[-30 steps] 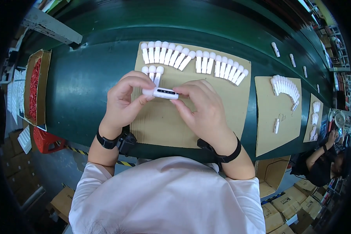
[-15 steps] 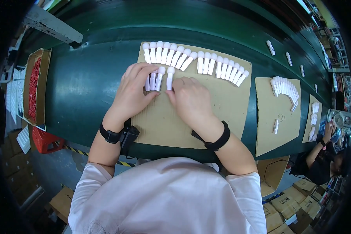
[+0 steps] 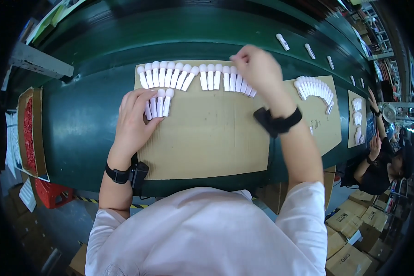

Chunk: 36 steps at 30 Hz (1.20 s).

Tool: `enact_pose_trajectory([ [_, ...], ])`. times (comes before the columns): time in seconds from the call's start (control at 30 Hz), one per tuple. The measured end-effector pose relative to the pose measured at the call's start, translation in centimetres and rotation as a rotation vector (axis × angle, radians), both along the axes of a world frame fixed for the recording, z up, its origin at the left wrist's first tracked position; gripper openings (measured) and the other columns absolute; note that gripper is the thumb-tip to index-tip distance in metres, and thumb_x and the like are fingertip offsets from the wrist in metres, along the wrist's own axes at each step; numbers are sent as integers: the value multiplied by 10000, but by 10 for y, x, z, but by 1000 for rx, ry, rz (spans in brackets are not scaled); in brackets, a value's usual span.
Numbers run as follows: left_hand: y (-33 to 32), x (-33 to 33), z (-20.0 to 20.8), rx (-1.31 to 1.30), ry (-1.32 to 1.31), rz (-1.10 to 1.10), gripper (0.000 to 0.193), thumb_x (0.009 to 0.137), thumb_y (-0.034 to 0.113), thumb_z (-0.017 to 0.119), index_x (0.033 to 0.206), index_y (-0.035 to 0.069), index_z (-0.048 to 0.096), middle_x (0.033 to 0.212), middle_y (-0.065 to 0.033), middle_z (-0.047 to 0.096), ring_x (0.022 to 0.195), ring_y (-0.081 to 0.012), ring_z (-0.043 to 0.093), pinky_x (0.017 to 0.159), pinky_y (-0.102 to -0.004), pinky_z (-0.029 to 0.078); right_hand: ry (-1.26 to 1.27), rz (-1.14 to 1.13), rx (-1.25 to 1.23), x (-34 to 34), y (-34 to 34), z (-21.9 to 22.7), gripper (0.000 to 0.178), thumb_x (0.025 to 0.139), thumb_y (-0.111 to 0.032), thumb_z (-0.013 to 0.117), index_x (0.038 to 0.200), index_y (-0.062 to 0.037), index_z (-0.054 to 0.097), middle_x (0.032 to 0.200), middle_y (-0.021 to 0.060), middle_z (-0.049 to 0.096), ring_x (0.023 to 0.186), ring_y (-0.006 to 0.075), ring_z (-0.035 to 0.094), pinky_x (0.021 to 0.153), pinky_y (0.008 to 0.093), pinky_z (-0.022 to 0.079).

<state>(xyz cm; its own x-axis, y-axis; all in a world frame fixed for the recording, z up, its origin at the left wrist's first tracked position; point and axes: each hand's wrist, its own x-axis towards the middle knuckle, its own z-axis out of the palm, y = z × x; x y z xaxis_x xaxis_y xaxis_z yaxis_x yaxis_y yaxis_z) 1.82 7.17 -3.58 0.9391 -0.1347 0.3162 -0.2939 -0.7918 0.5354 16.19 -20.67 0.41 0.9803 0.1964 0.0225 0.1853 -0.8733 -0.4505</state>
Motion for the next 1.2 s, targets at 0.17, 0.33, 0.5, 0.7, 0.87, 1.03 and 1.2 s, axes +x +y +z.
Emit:
enact_pose_trajectory([
  [0.17,-5,1,3,4,-29,-8,553,649,80,797,1153,72,570,1171,-114,536,1118,-335,499,949,-439,405,-289,-135,-281,92,-87,-28,295,877,-298,647,1036,-52,680,949,151,695,875,298,659,786,384,519],
  [0.33,-5,-1,2,-5,-87,12,499,684,95,780,1139,69,575,1164,-123,540,1102,-337,507,943,-441,402,-265,-240,-507,127,-114,-45,321,890,-300,640,1093,-54,674,987,173,688,919,317,653,815,382,516],
  [0.5,-4,-2,1,-97,-91,11,418,711,92,759,1095,63,599,1139,-123,560,1072,-337,525,931,-429,411,40,-215,-273,111,-95,-30,266,868,-246,685,1040,-44,664,938,154,678,833,274,644,758,342,513],
  [0.7,-7,-10,12,-320,-96,-52,312,750,78,731,1040,41,623,1093,-117,606,1019,-307,571,873,-387,457,-20,116,344,-3,-32,11,211,812,-97,731,976,-20,623,854,46,628,787,110,589,707,235,470],
  [0.87,-15,-19,18,-661,100,-168,240,808,90,708,1027,28,631,1064,-112,636,970,-259,613,836,-344,481,-32,399,529,-102,13,27,210,755,-22,739,924,-6,616,894,74,631,816,165,603,731,294,479],
  [1.03,-21,-28,26,-878,360,-202,201,844,105,692,1020,25,636,1024,-111,653,926,-234,634,825,-320,486,-147,478,539,-128,43,11,222,747,-5,746,927,-10,616,897,80,634,816,167,601,752,292,475],
  [1.2,-15,-29,25,-704,272,-260,205,847,99,693,1027,18,633,988,-114,661,897,-226,641,808,-312,491,-65,385,662,-142,53,9,239,769,9,735,982,8,626,933,84,637,843,156,594,769,272,470],
])
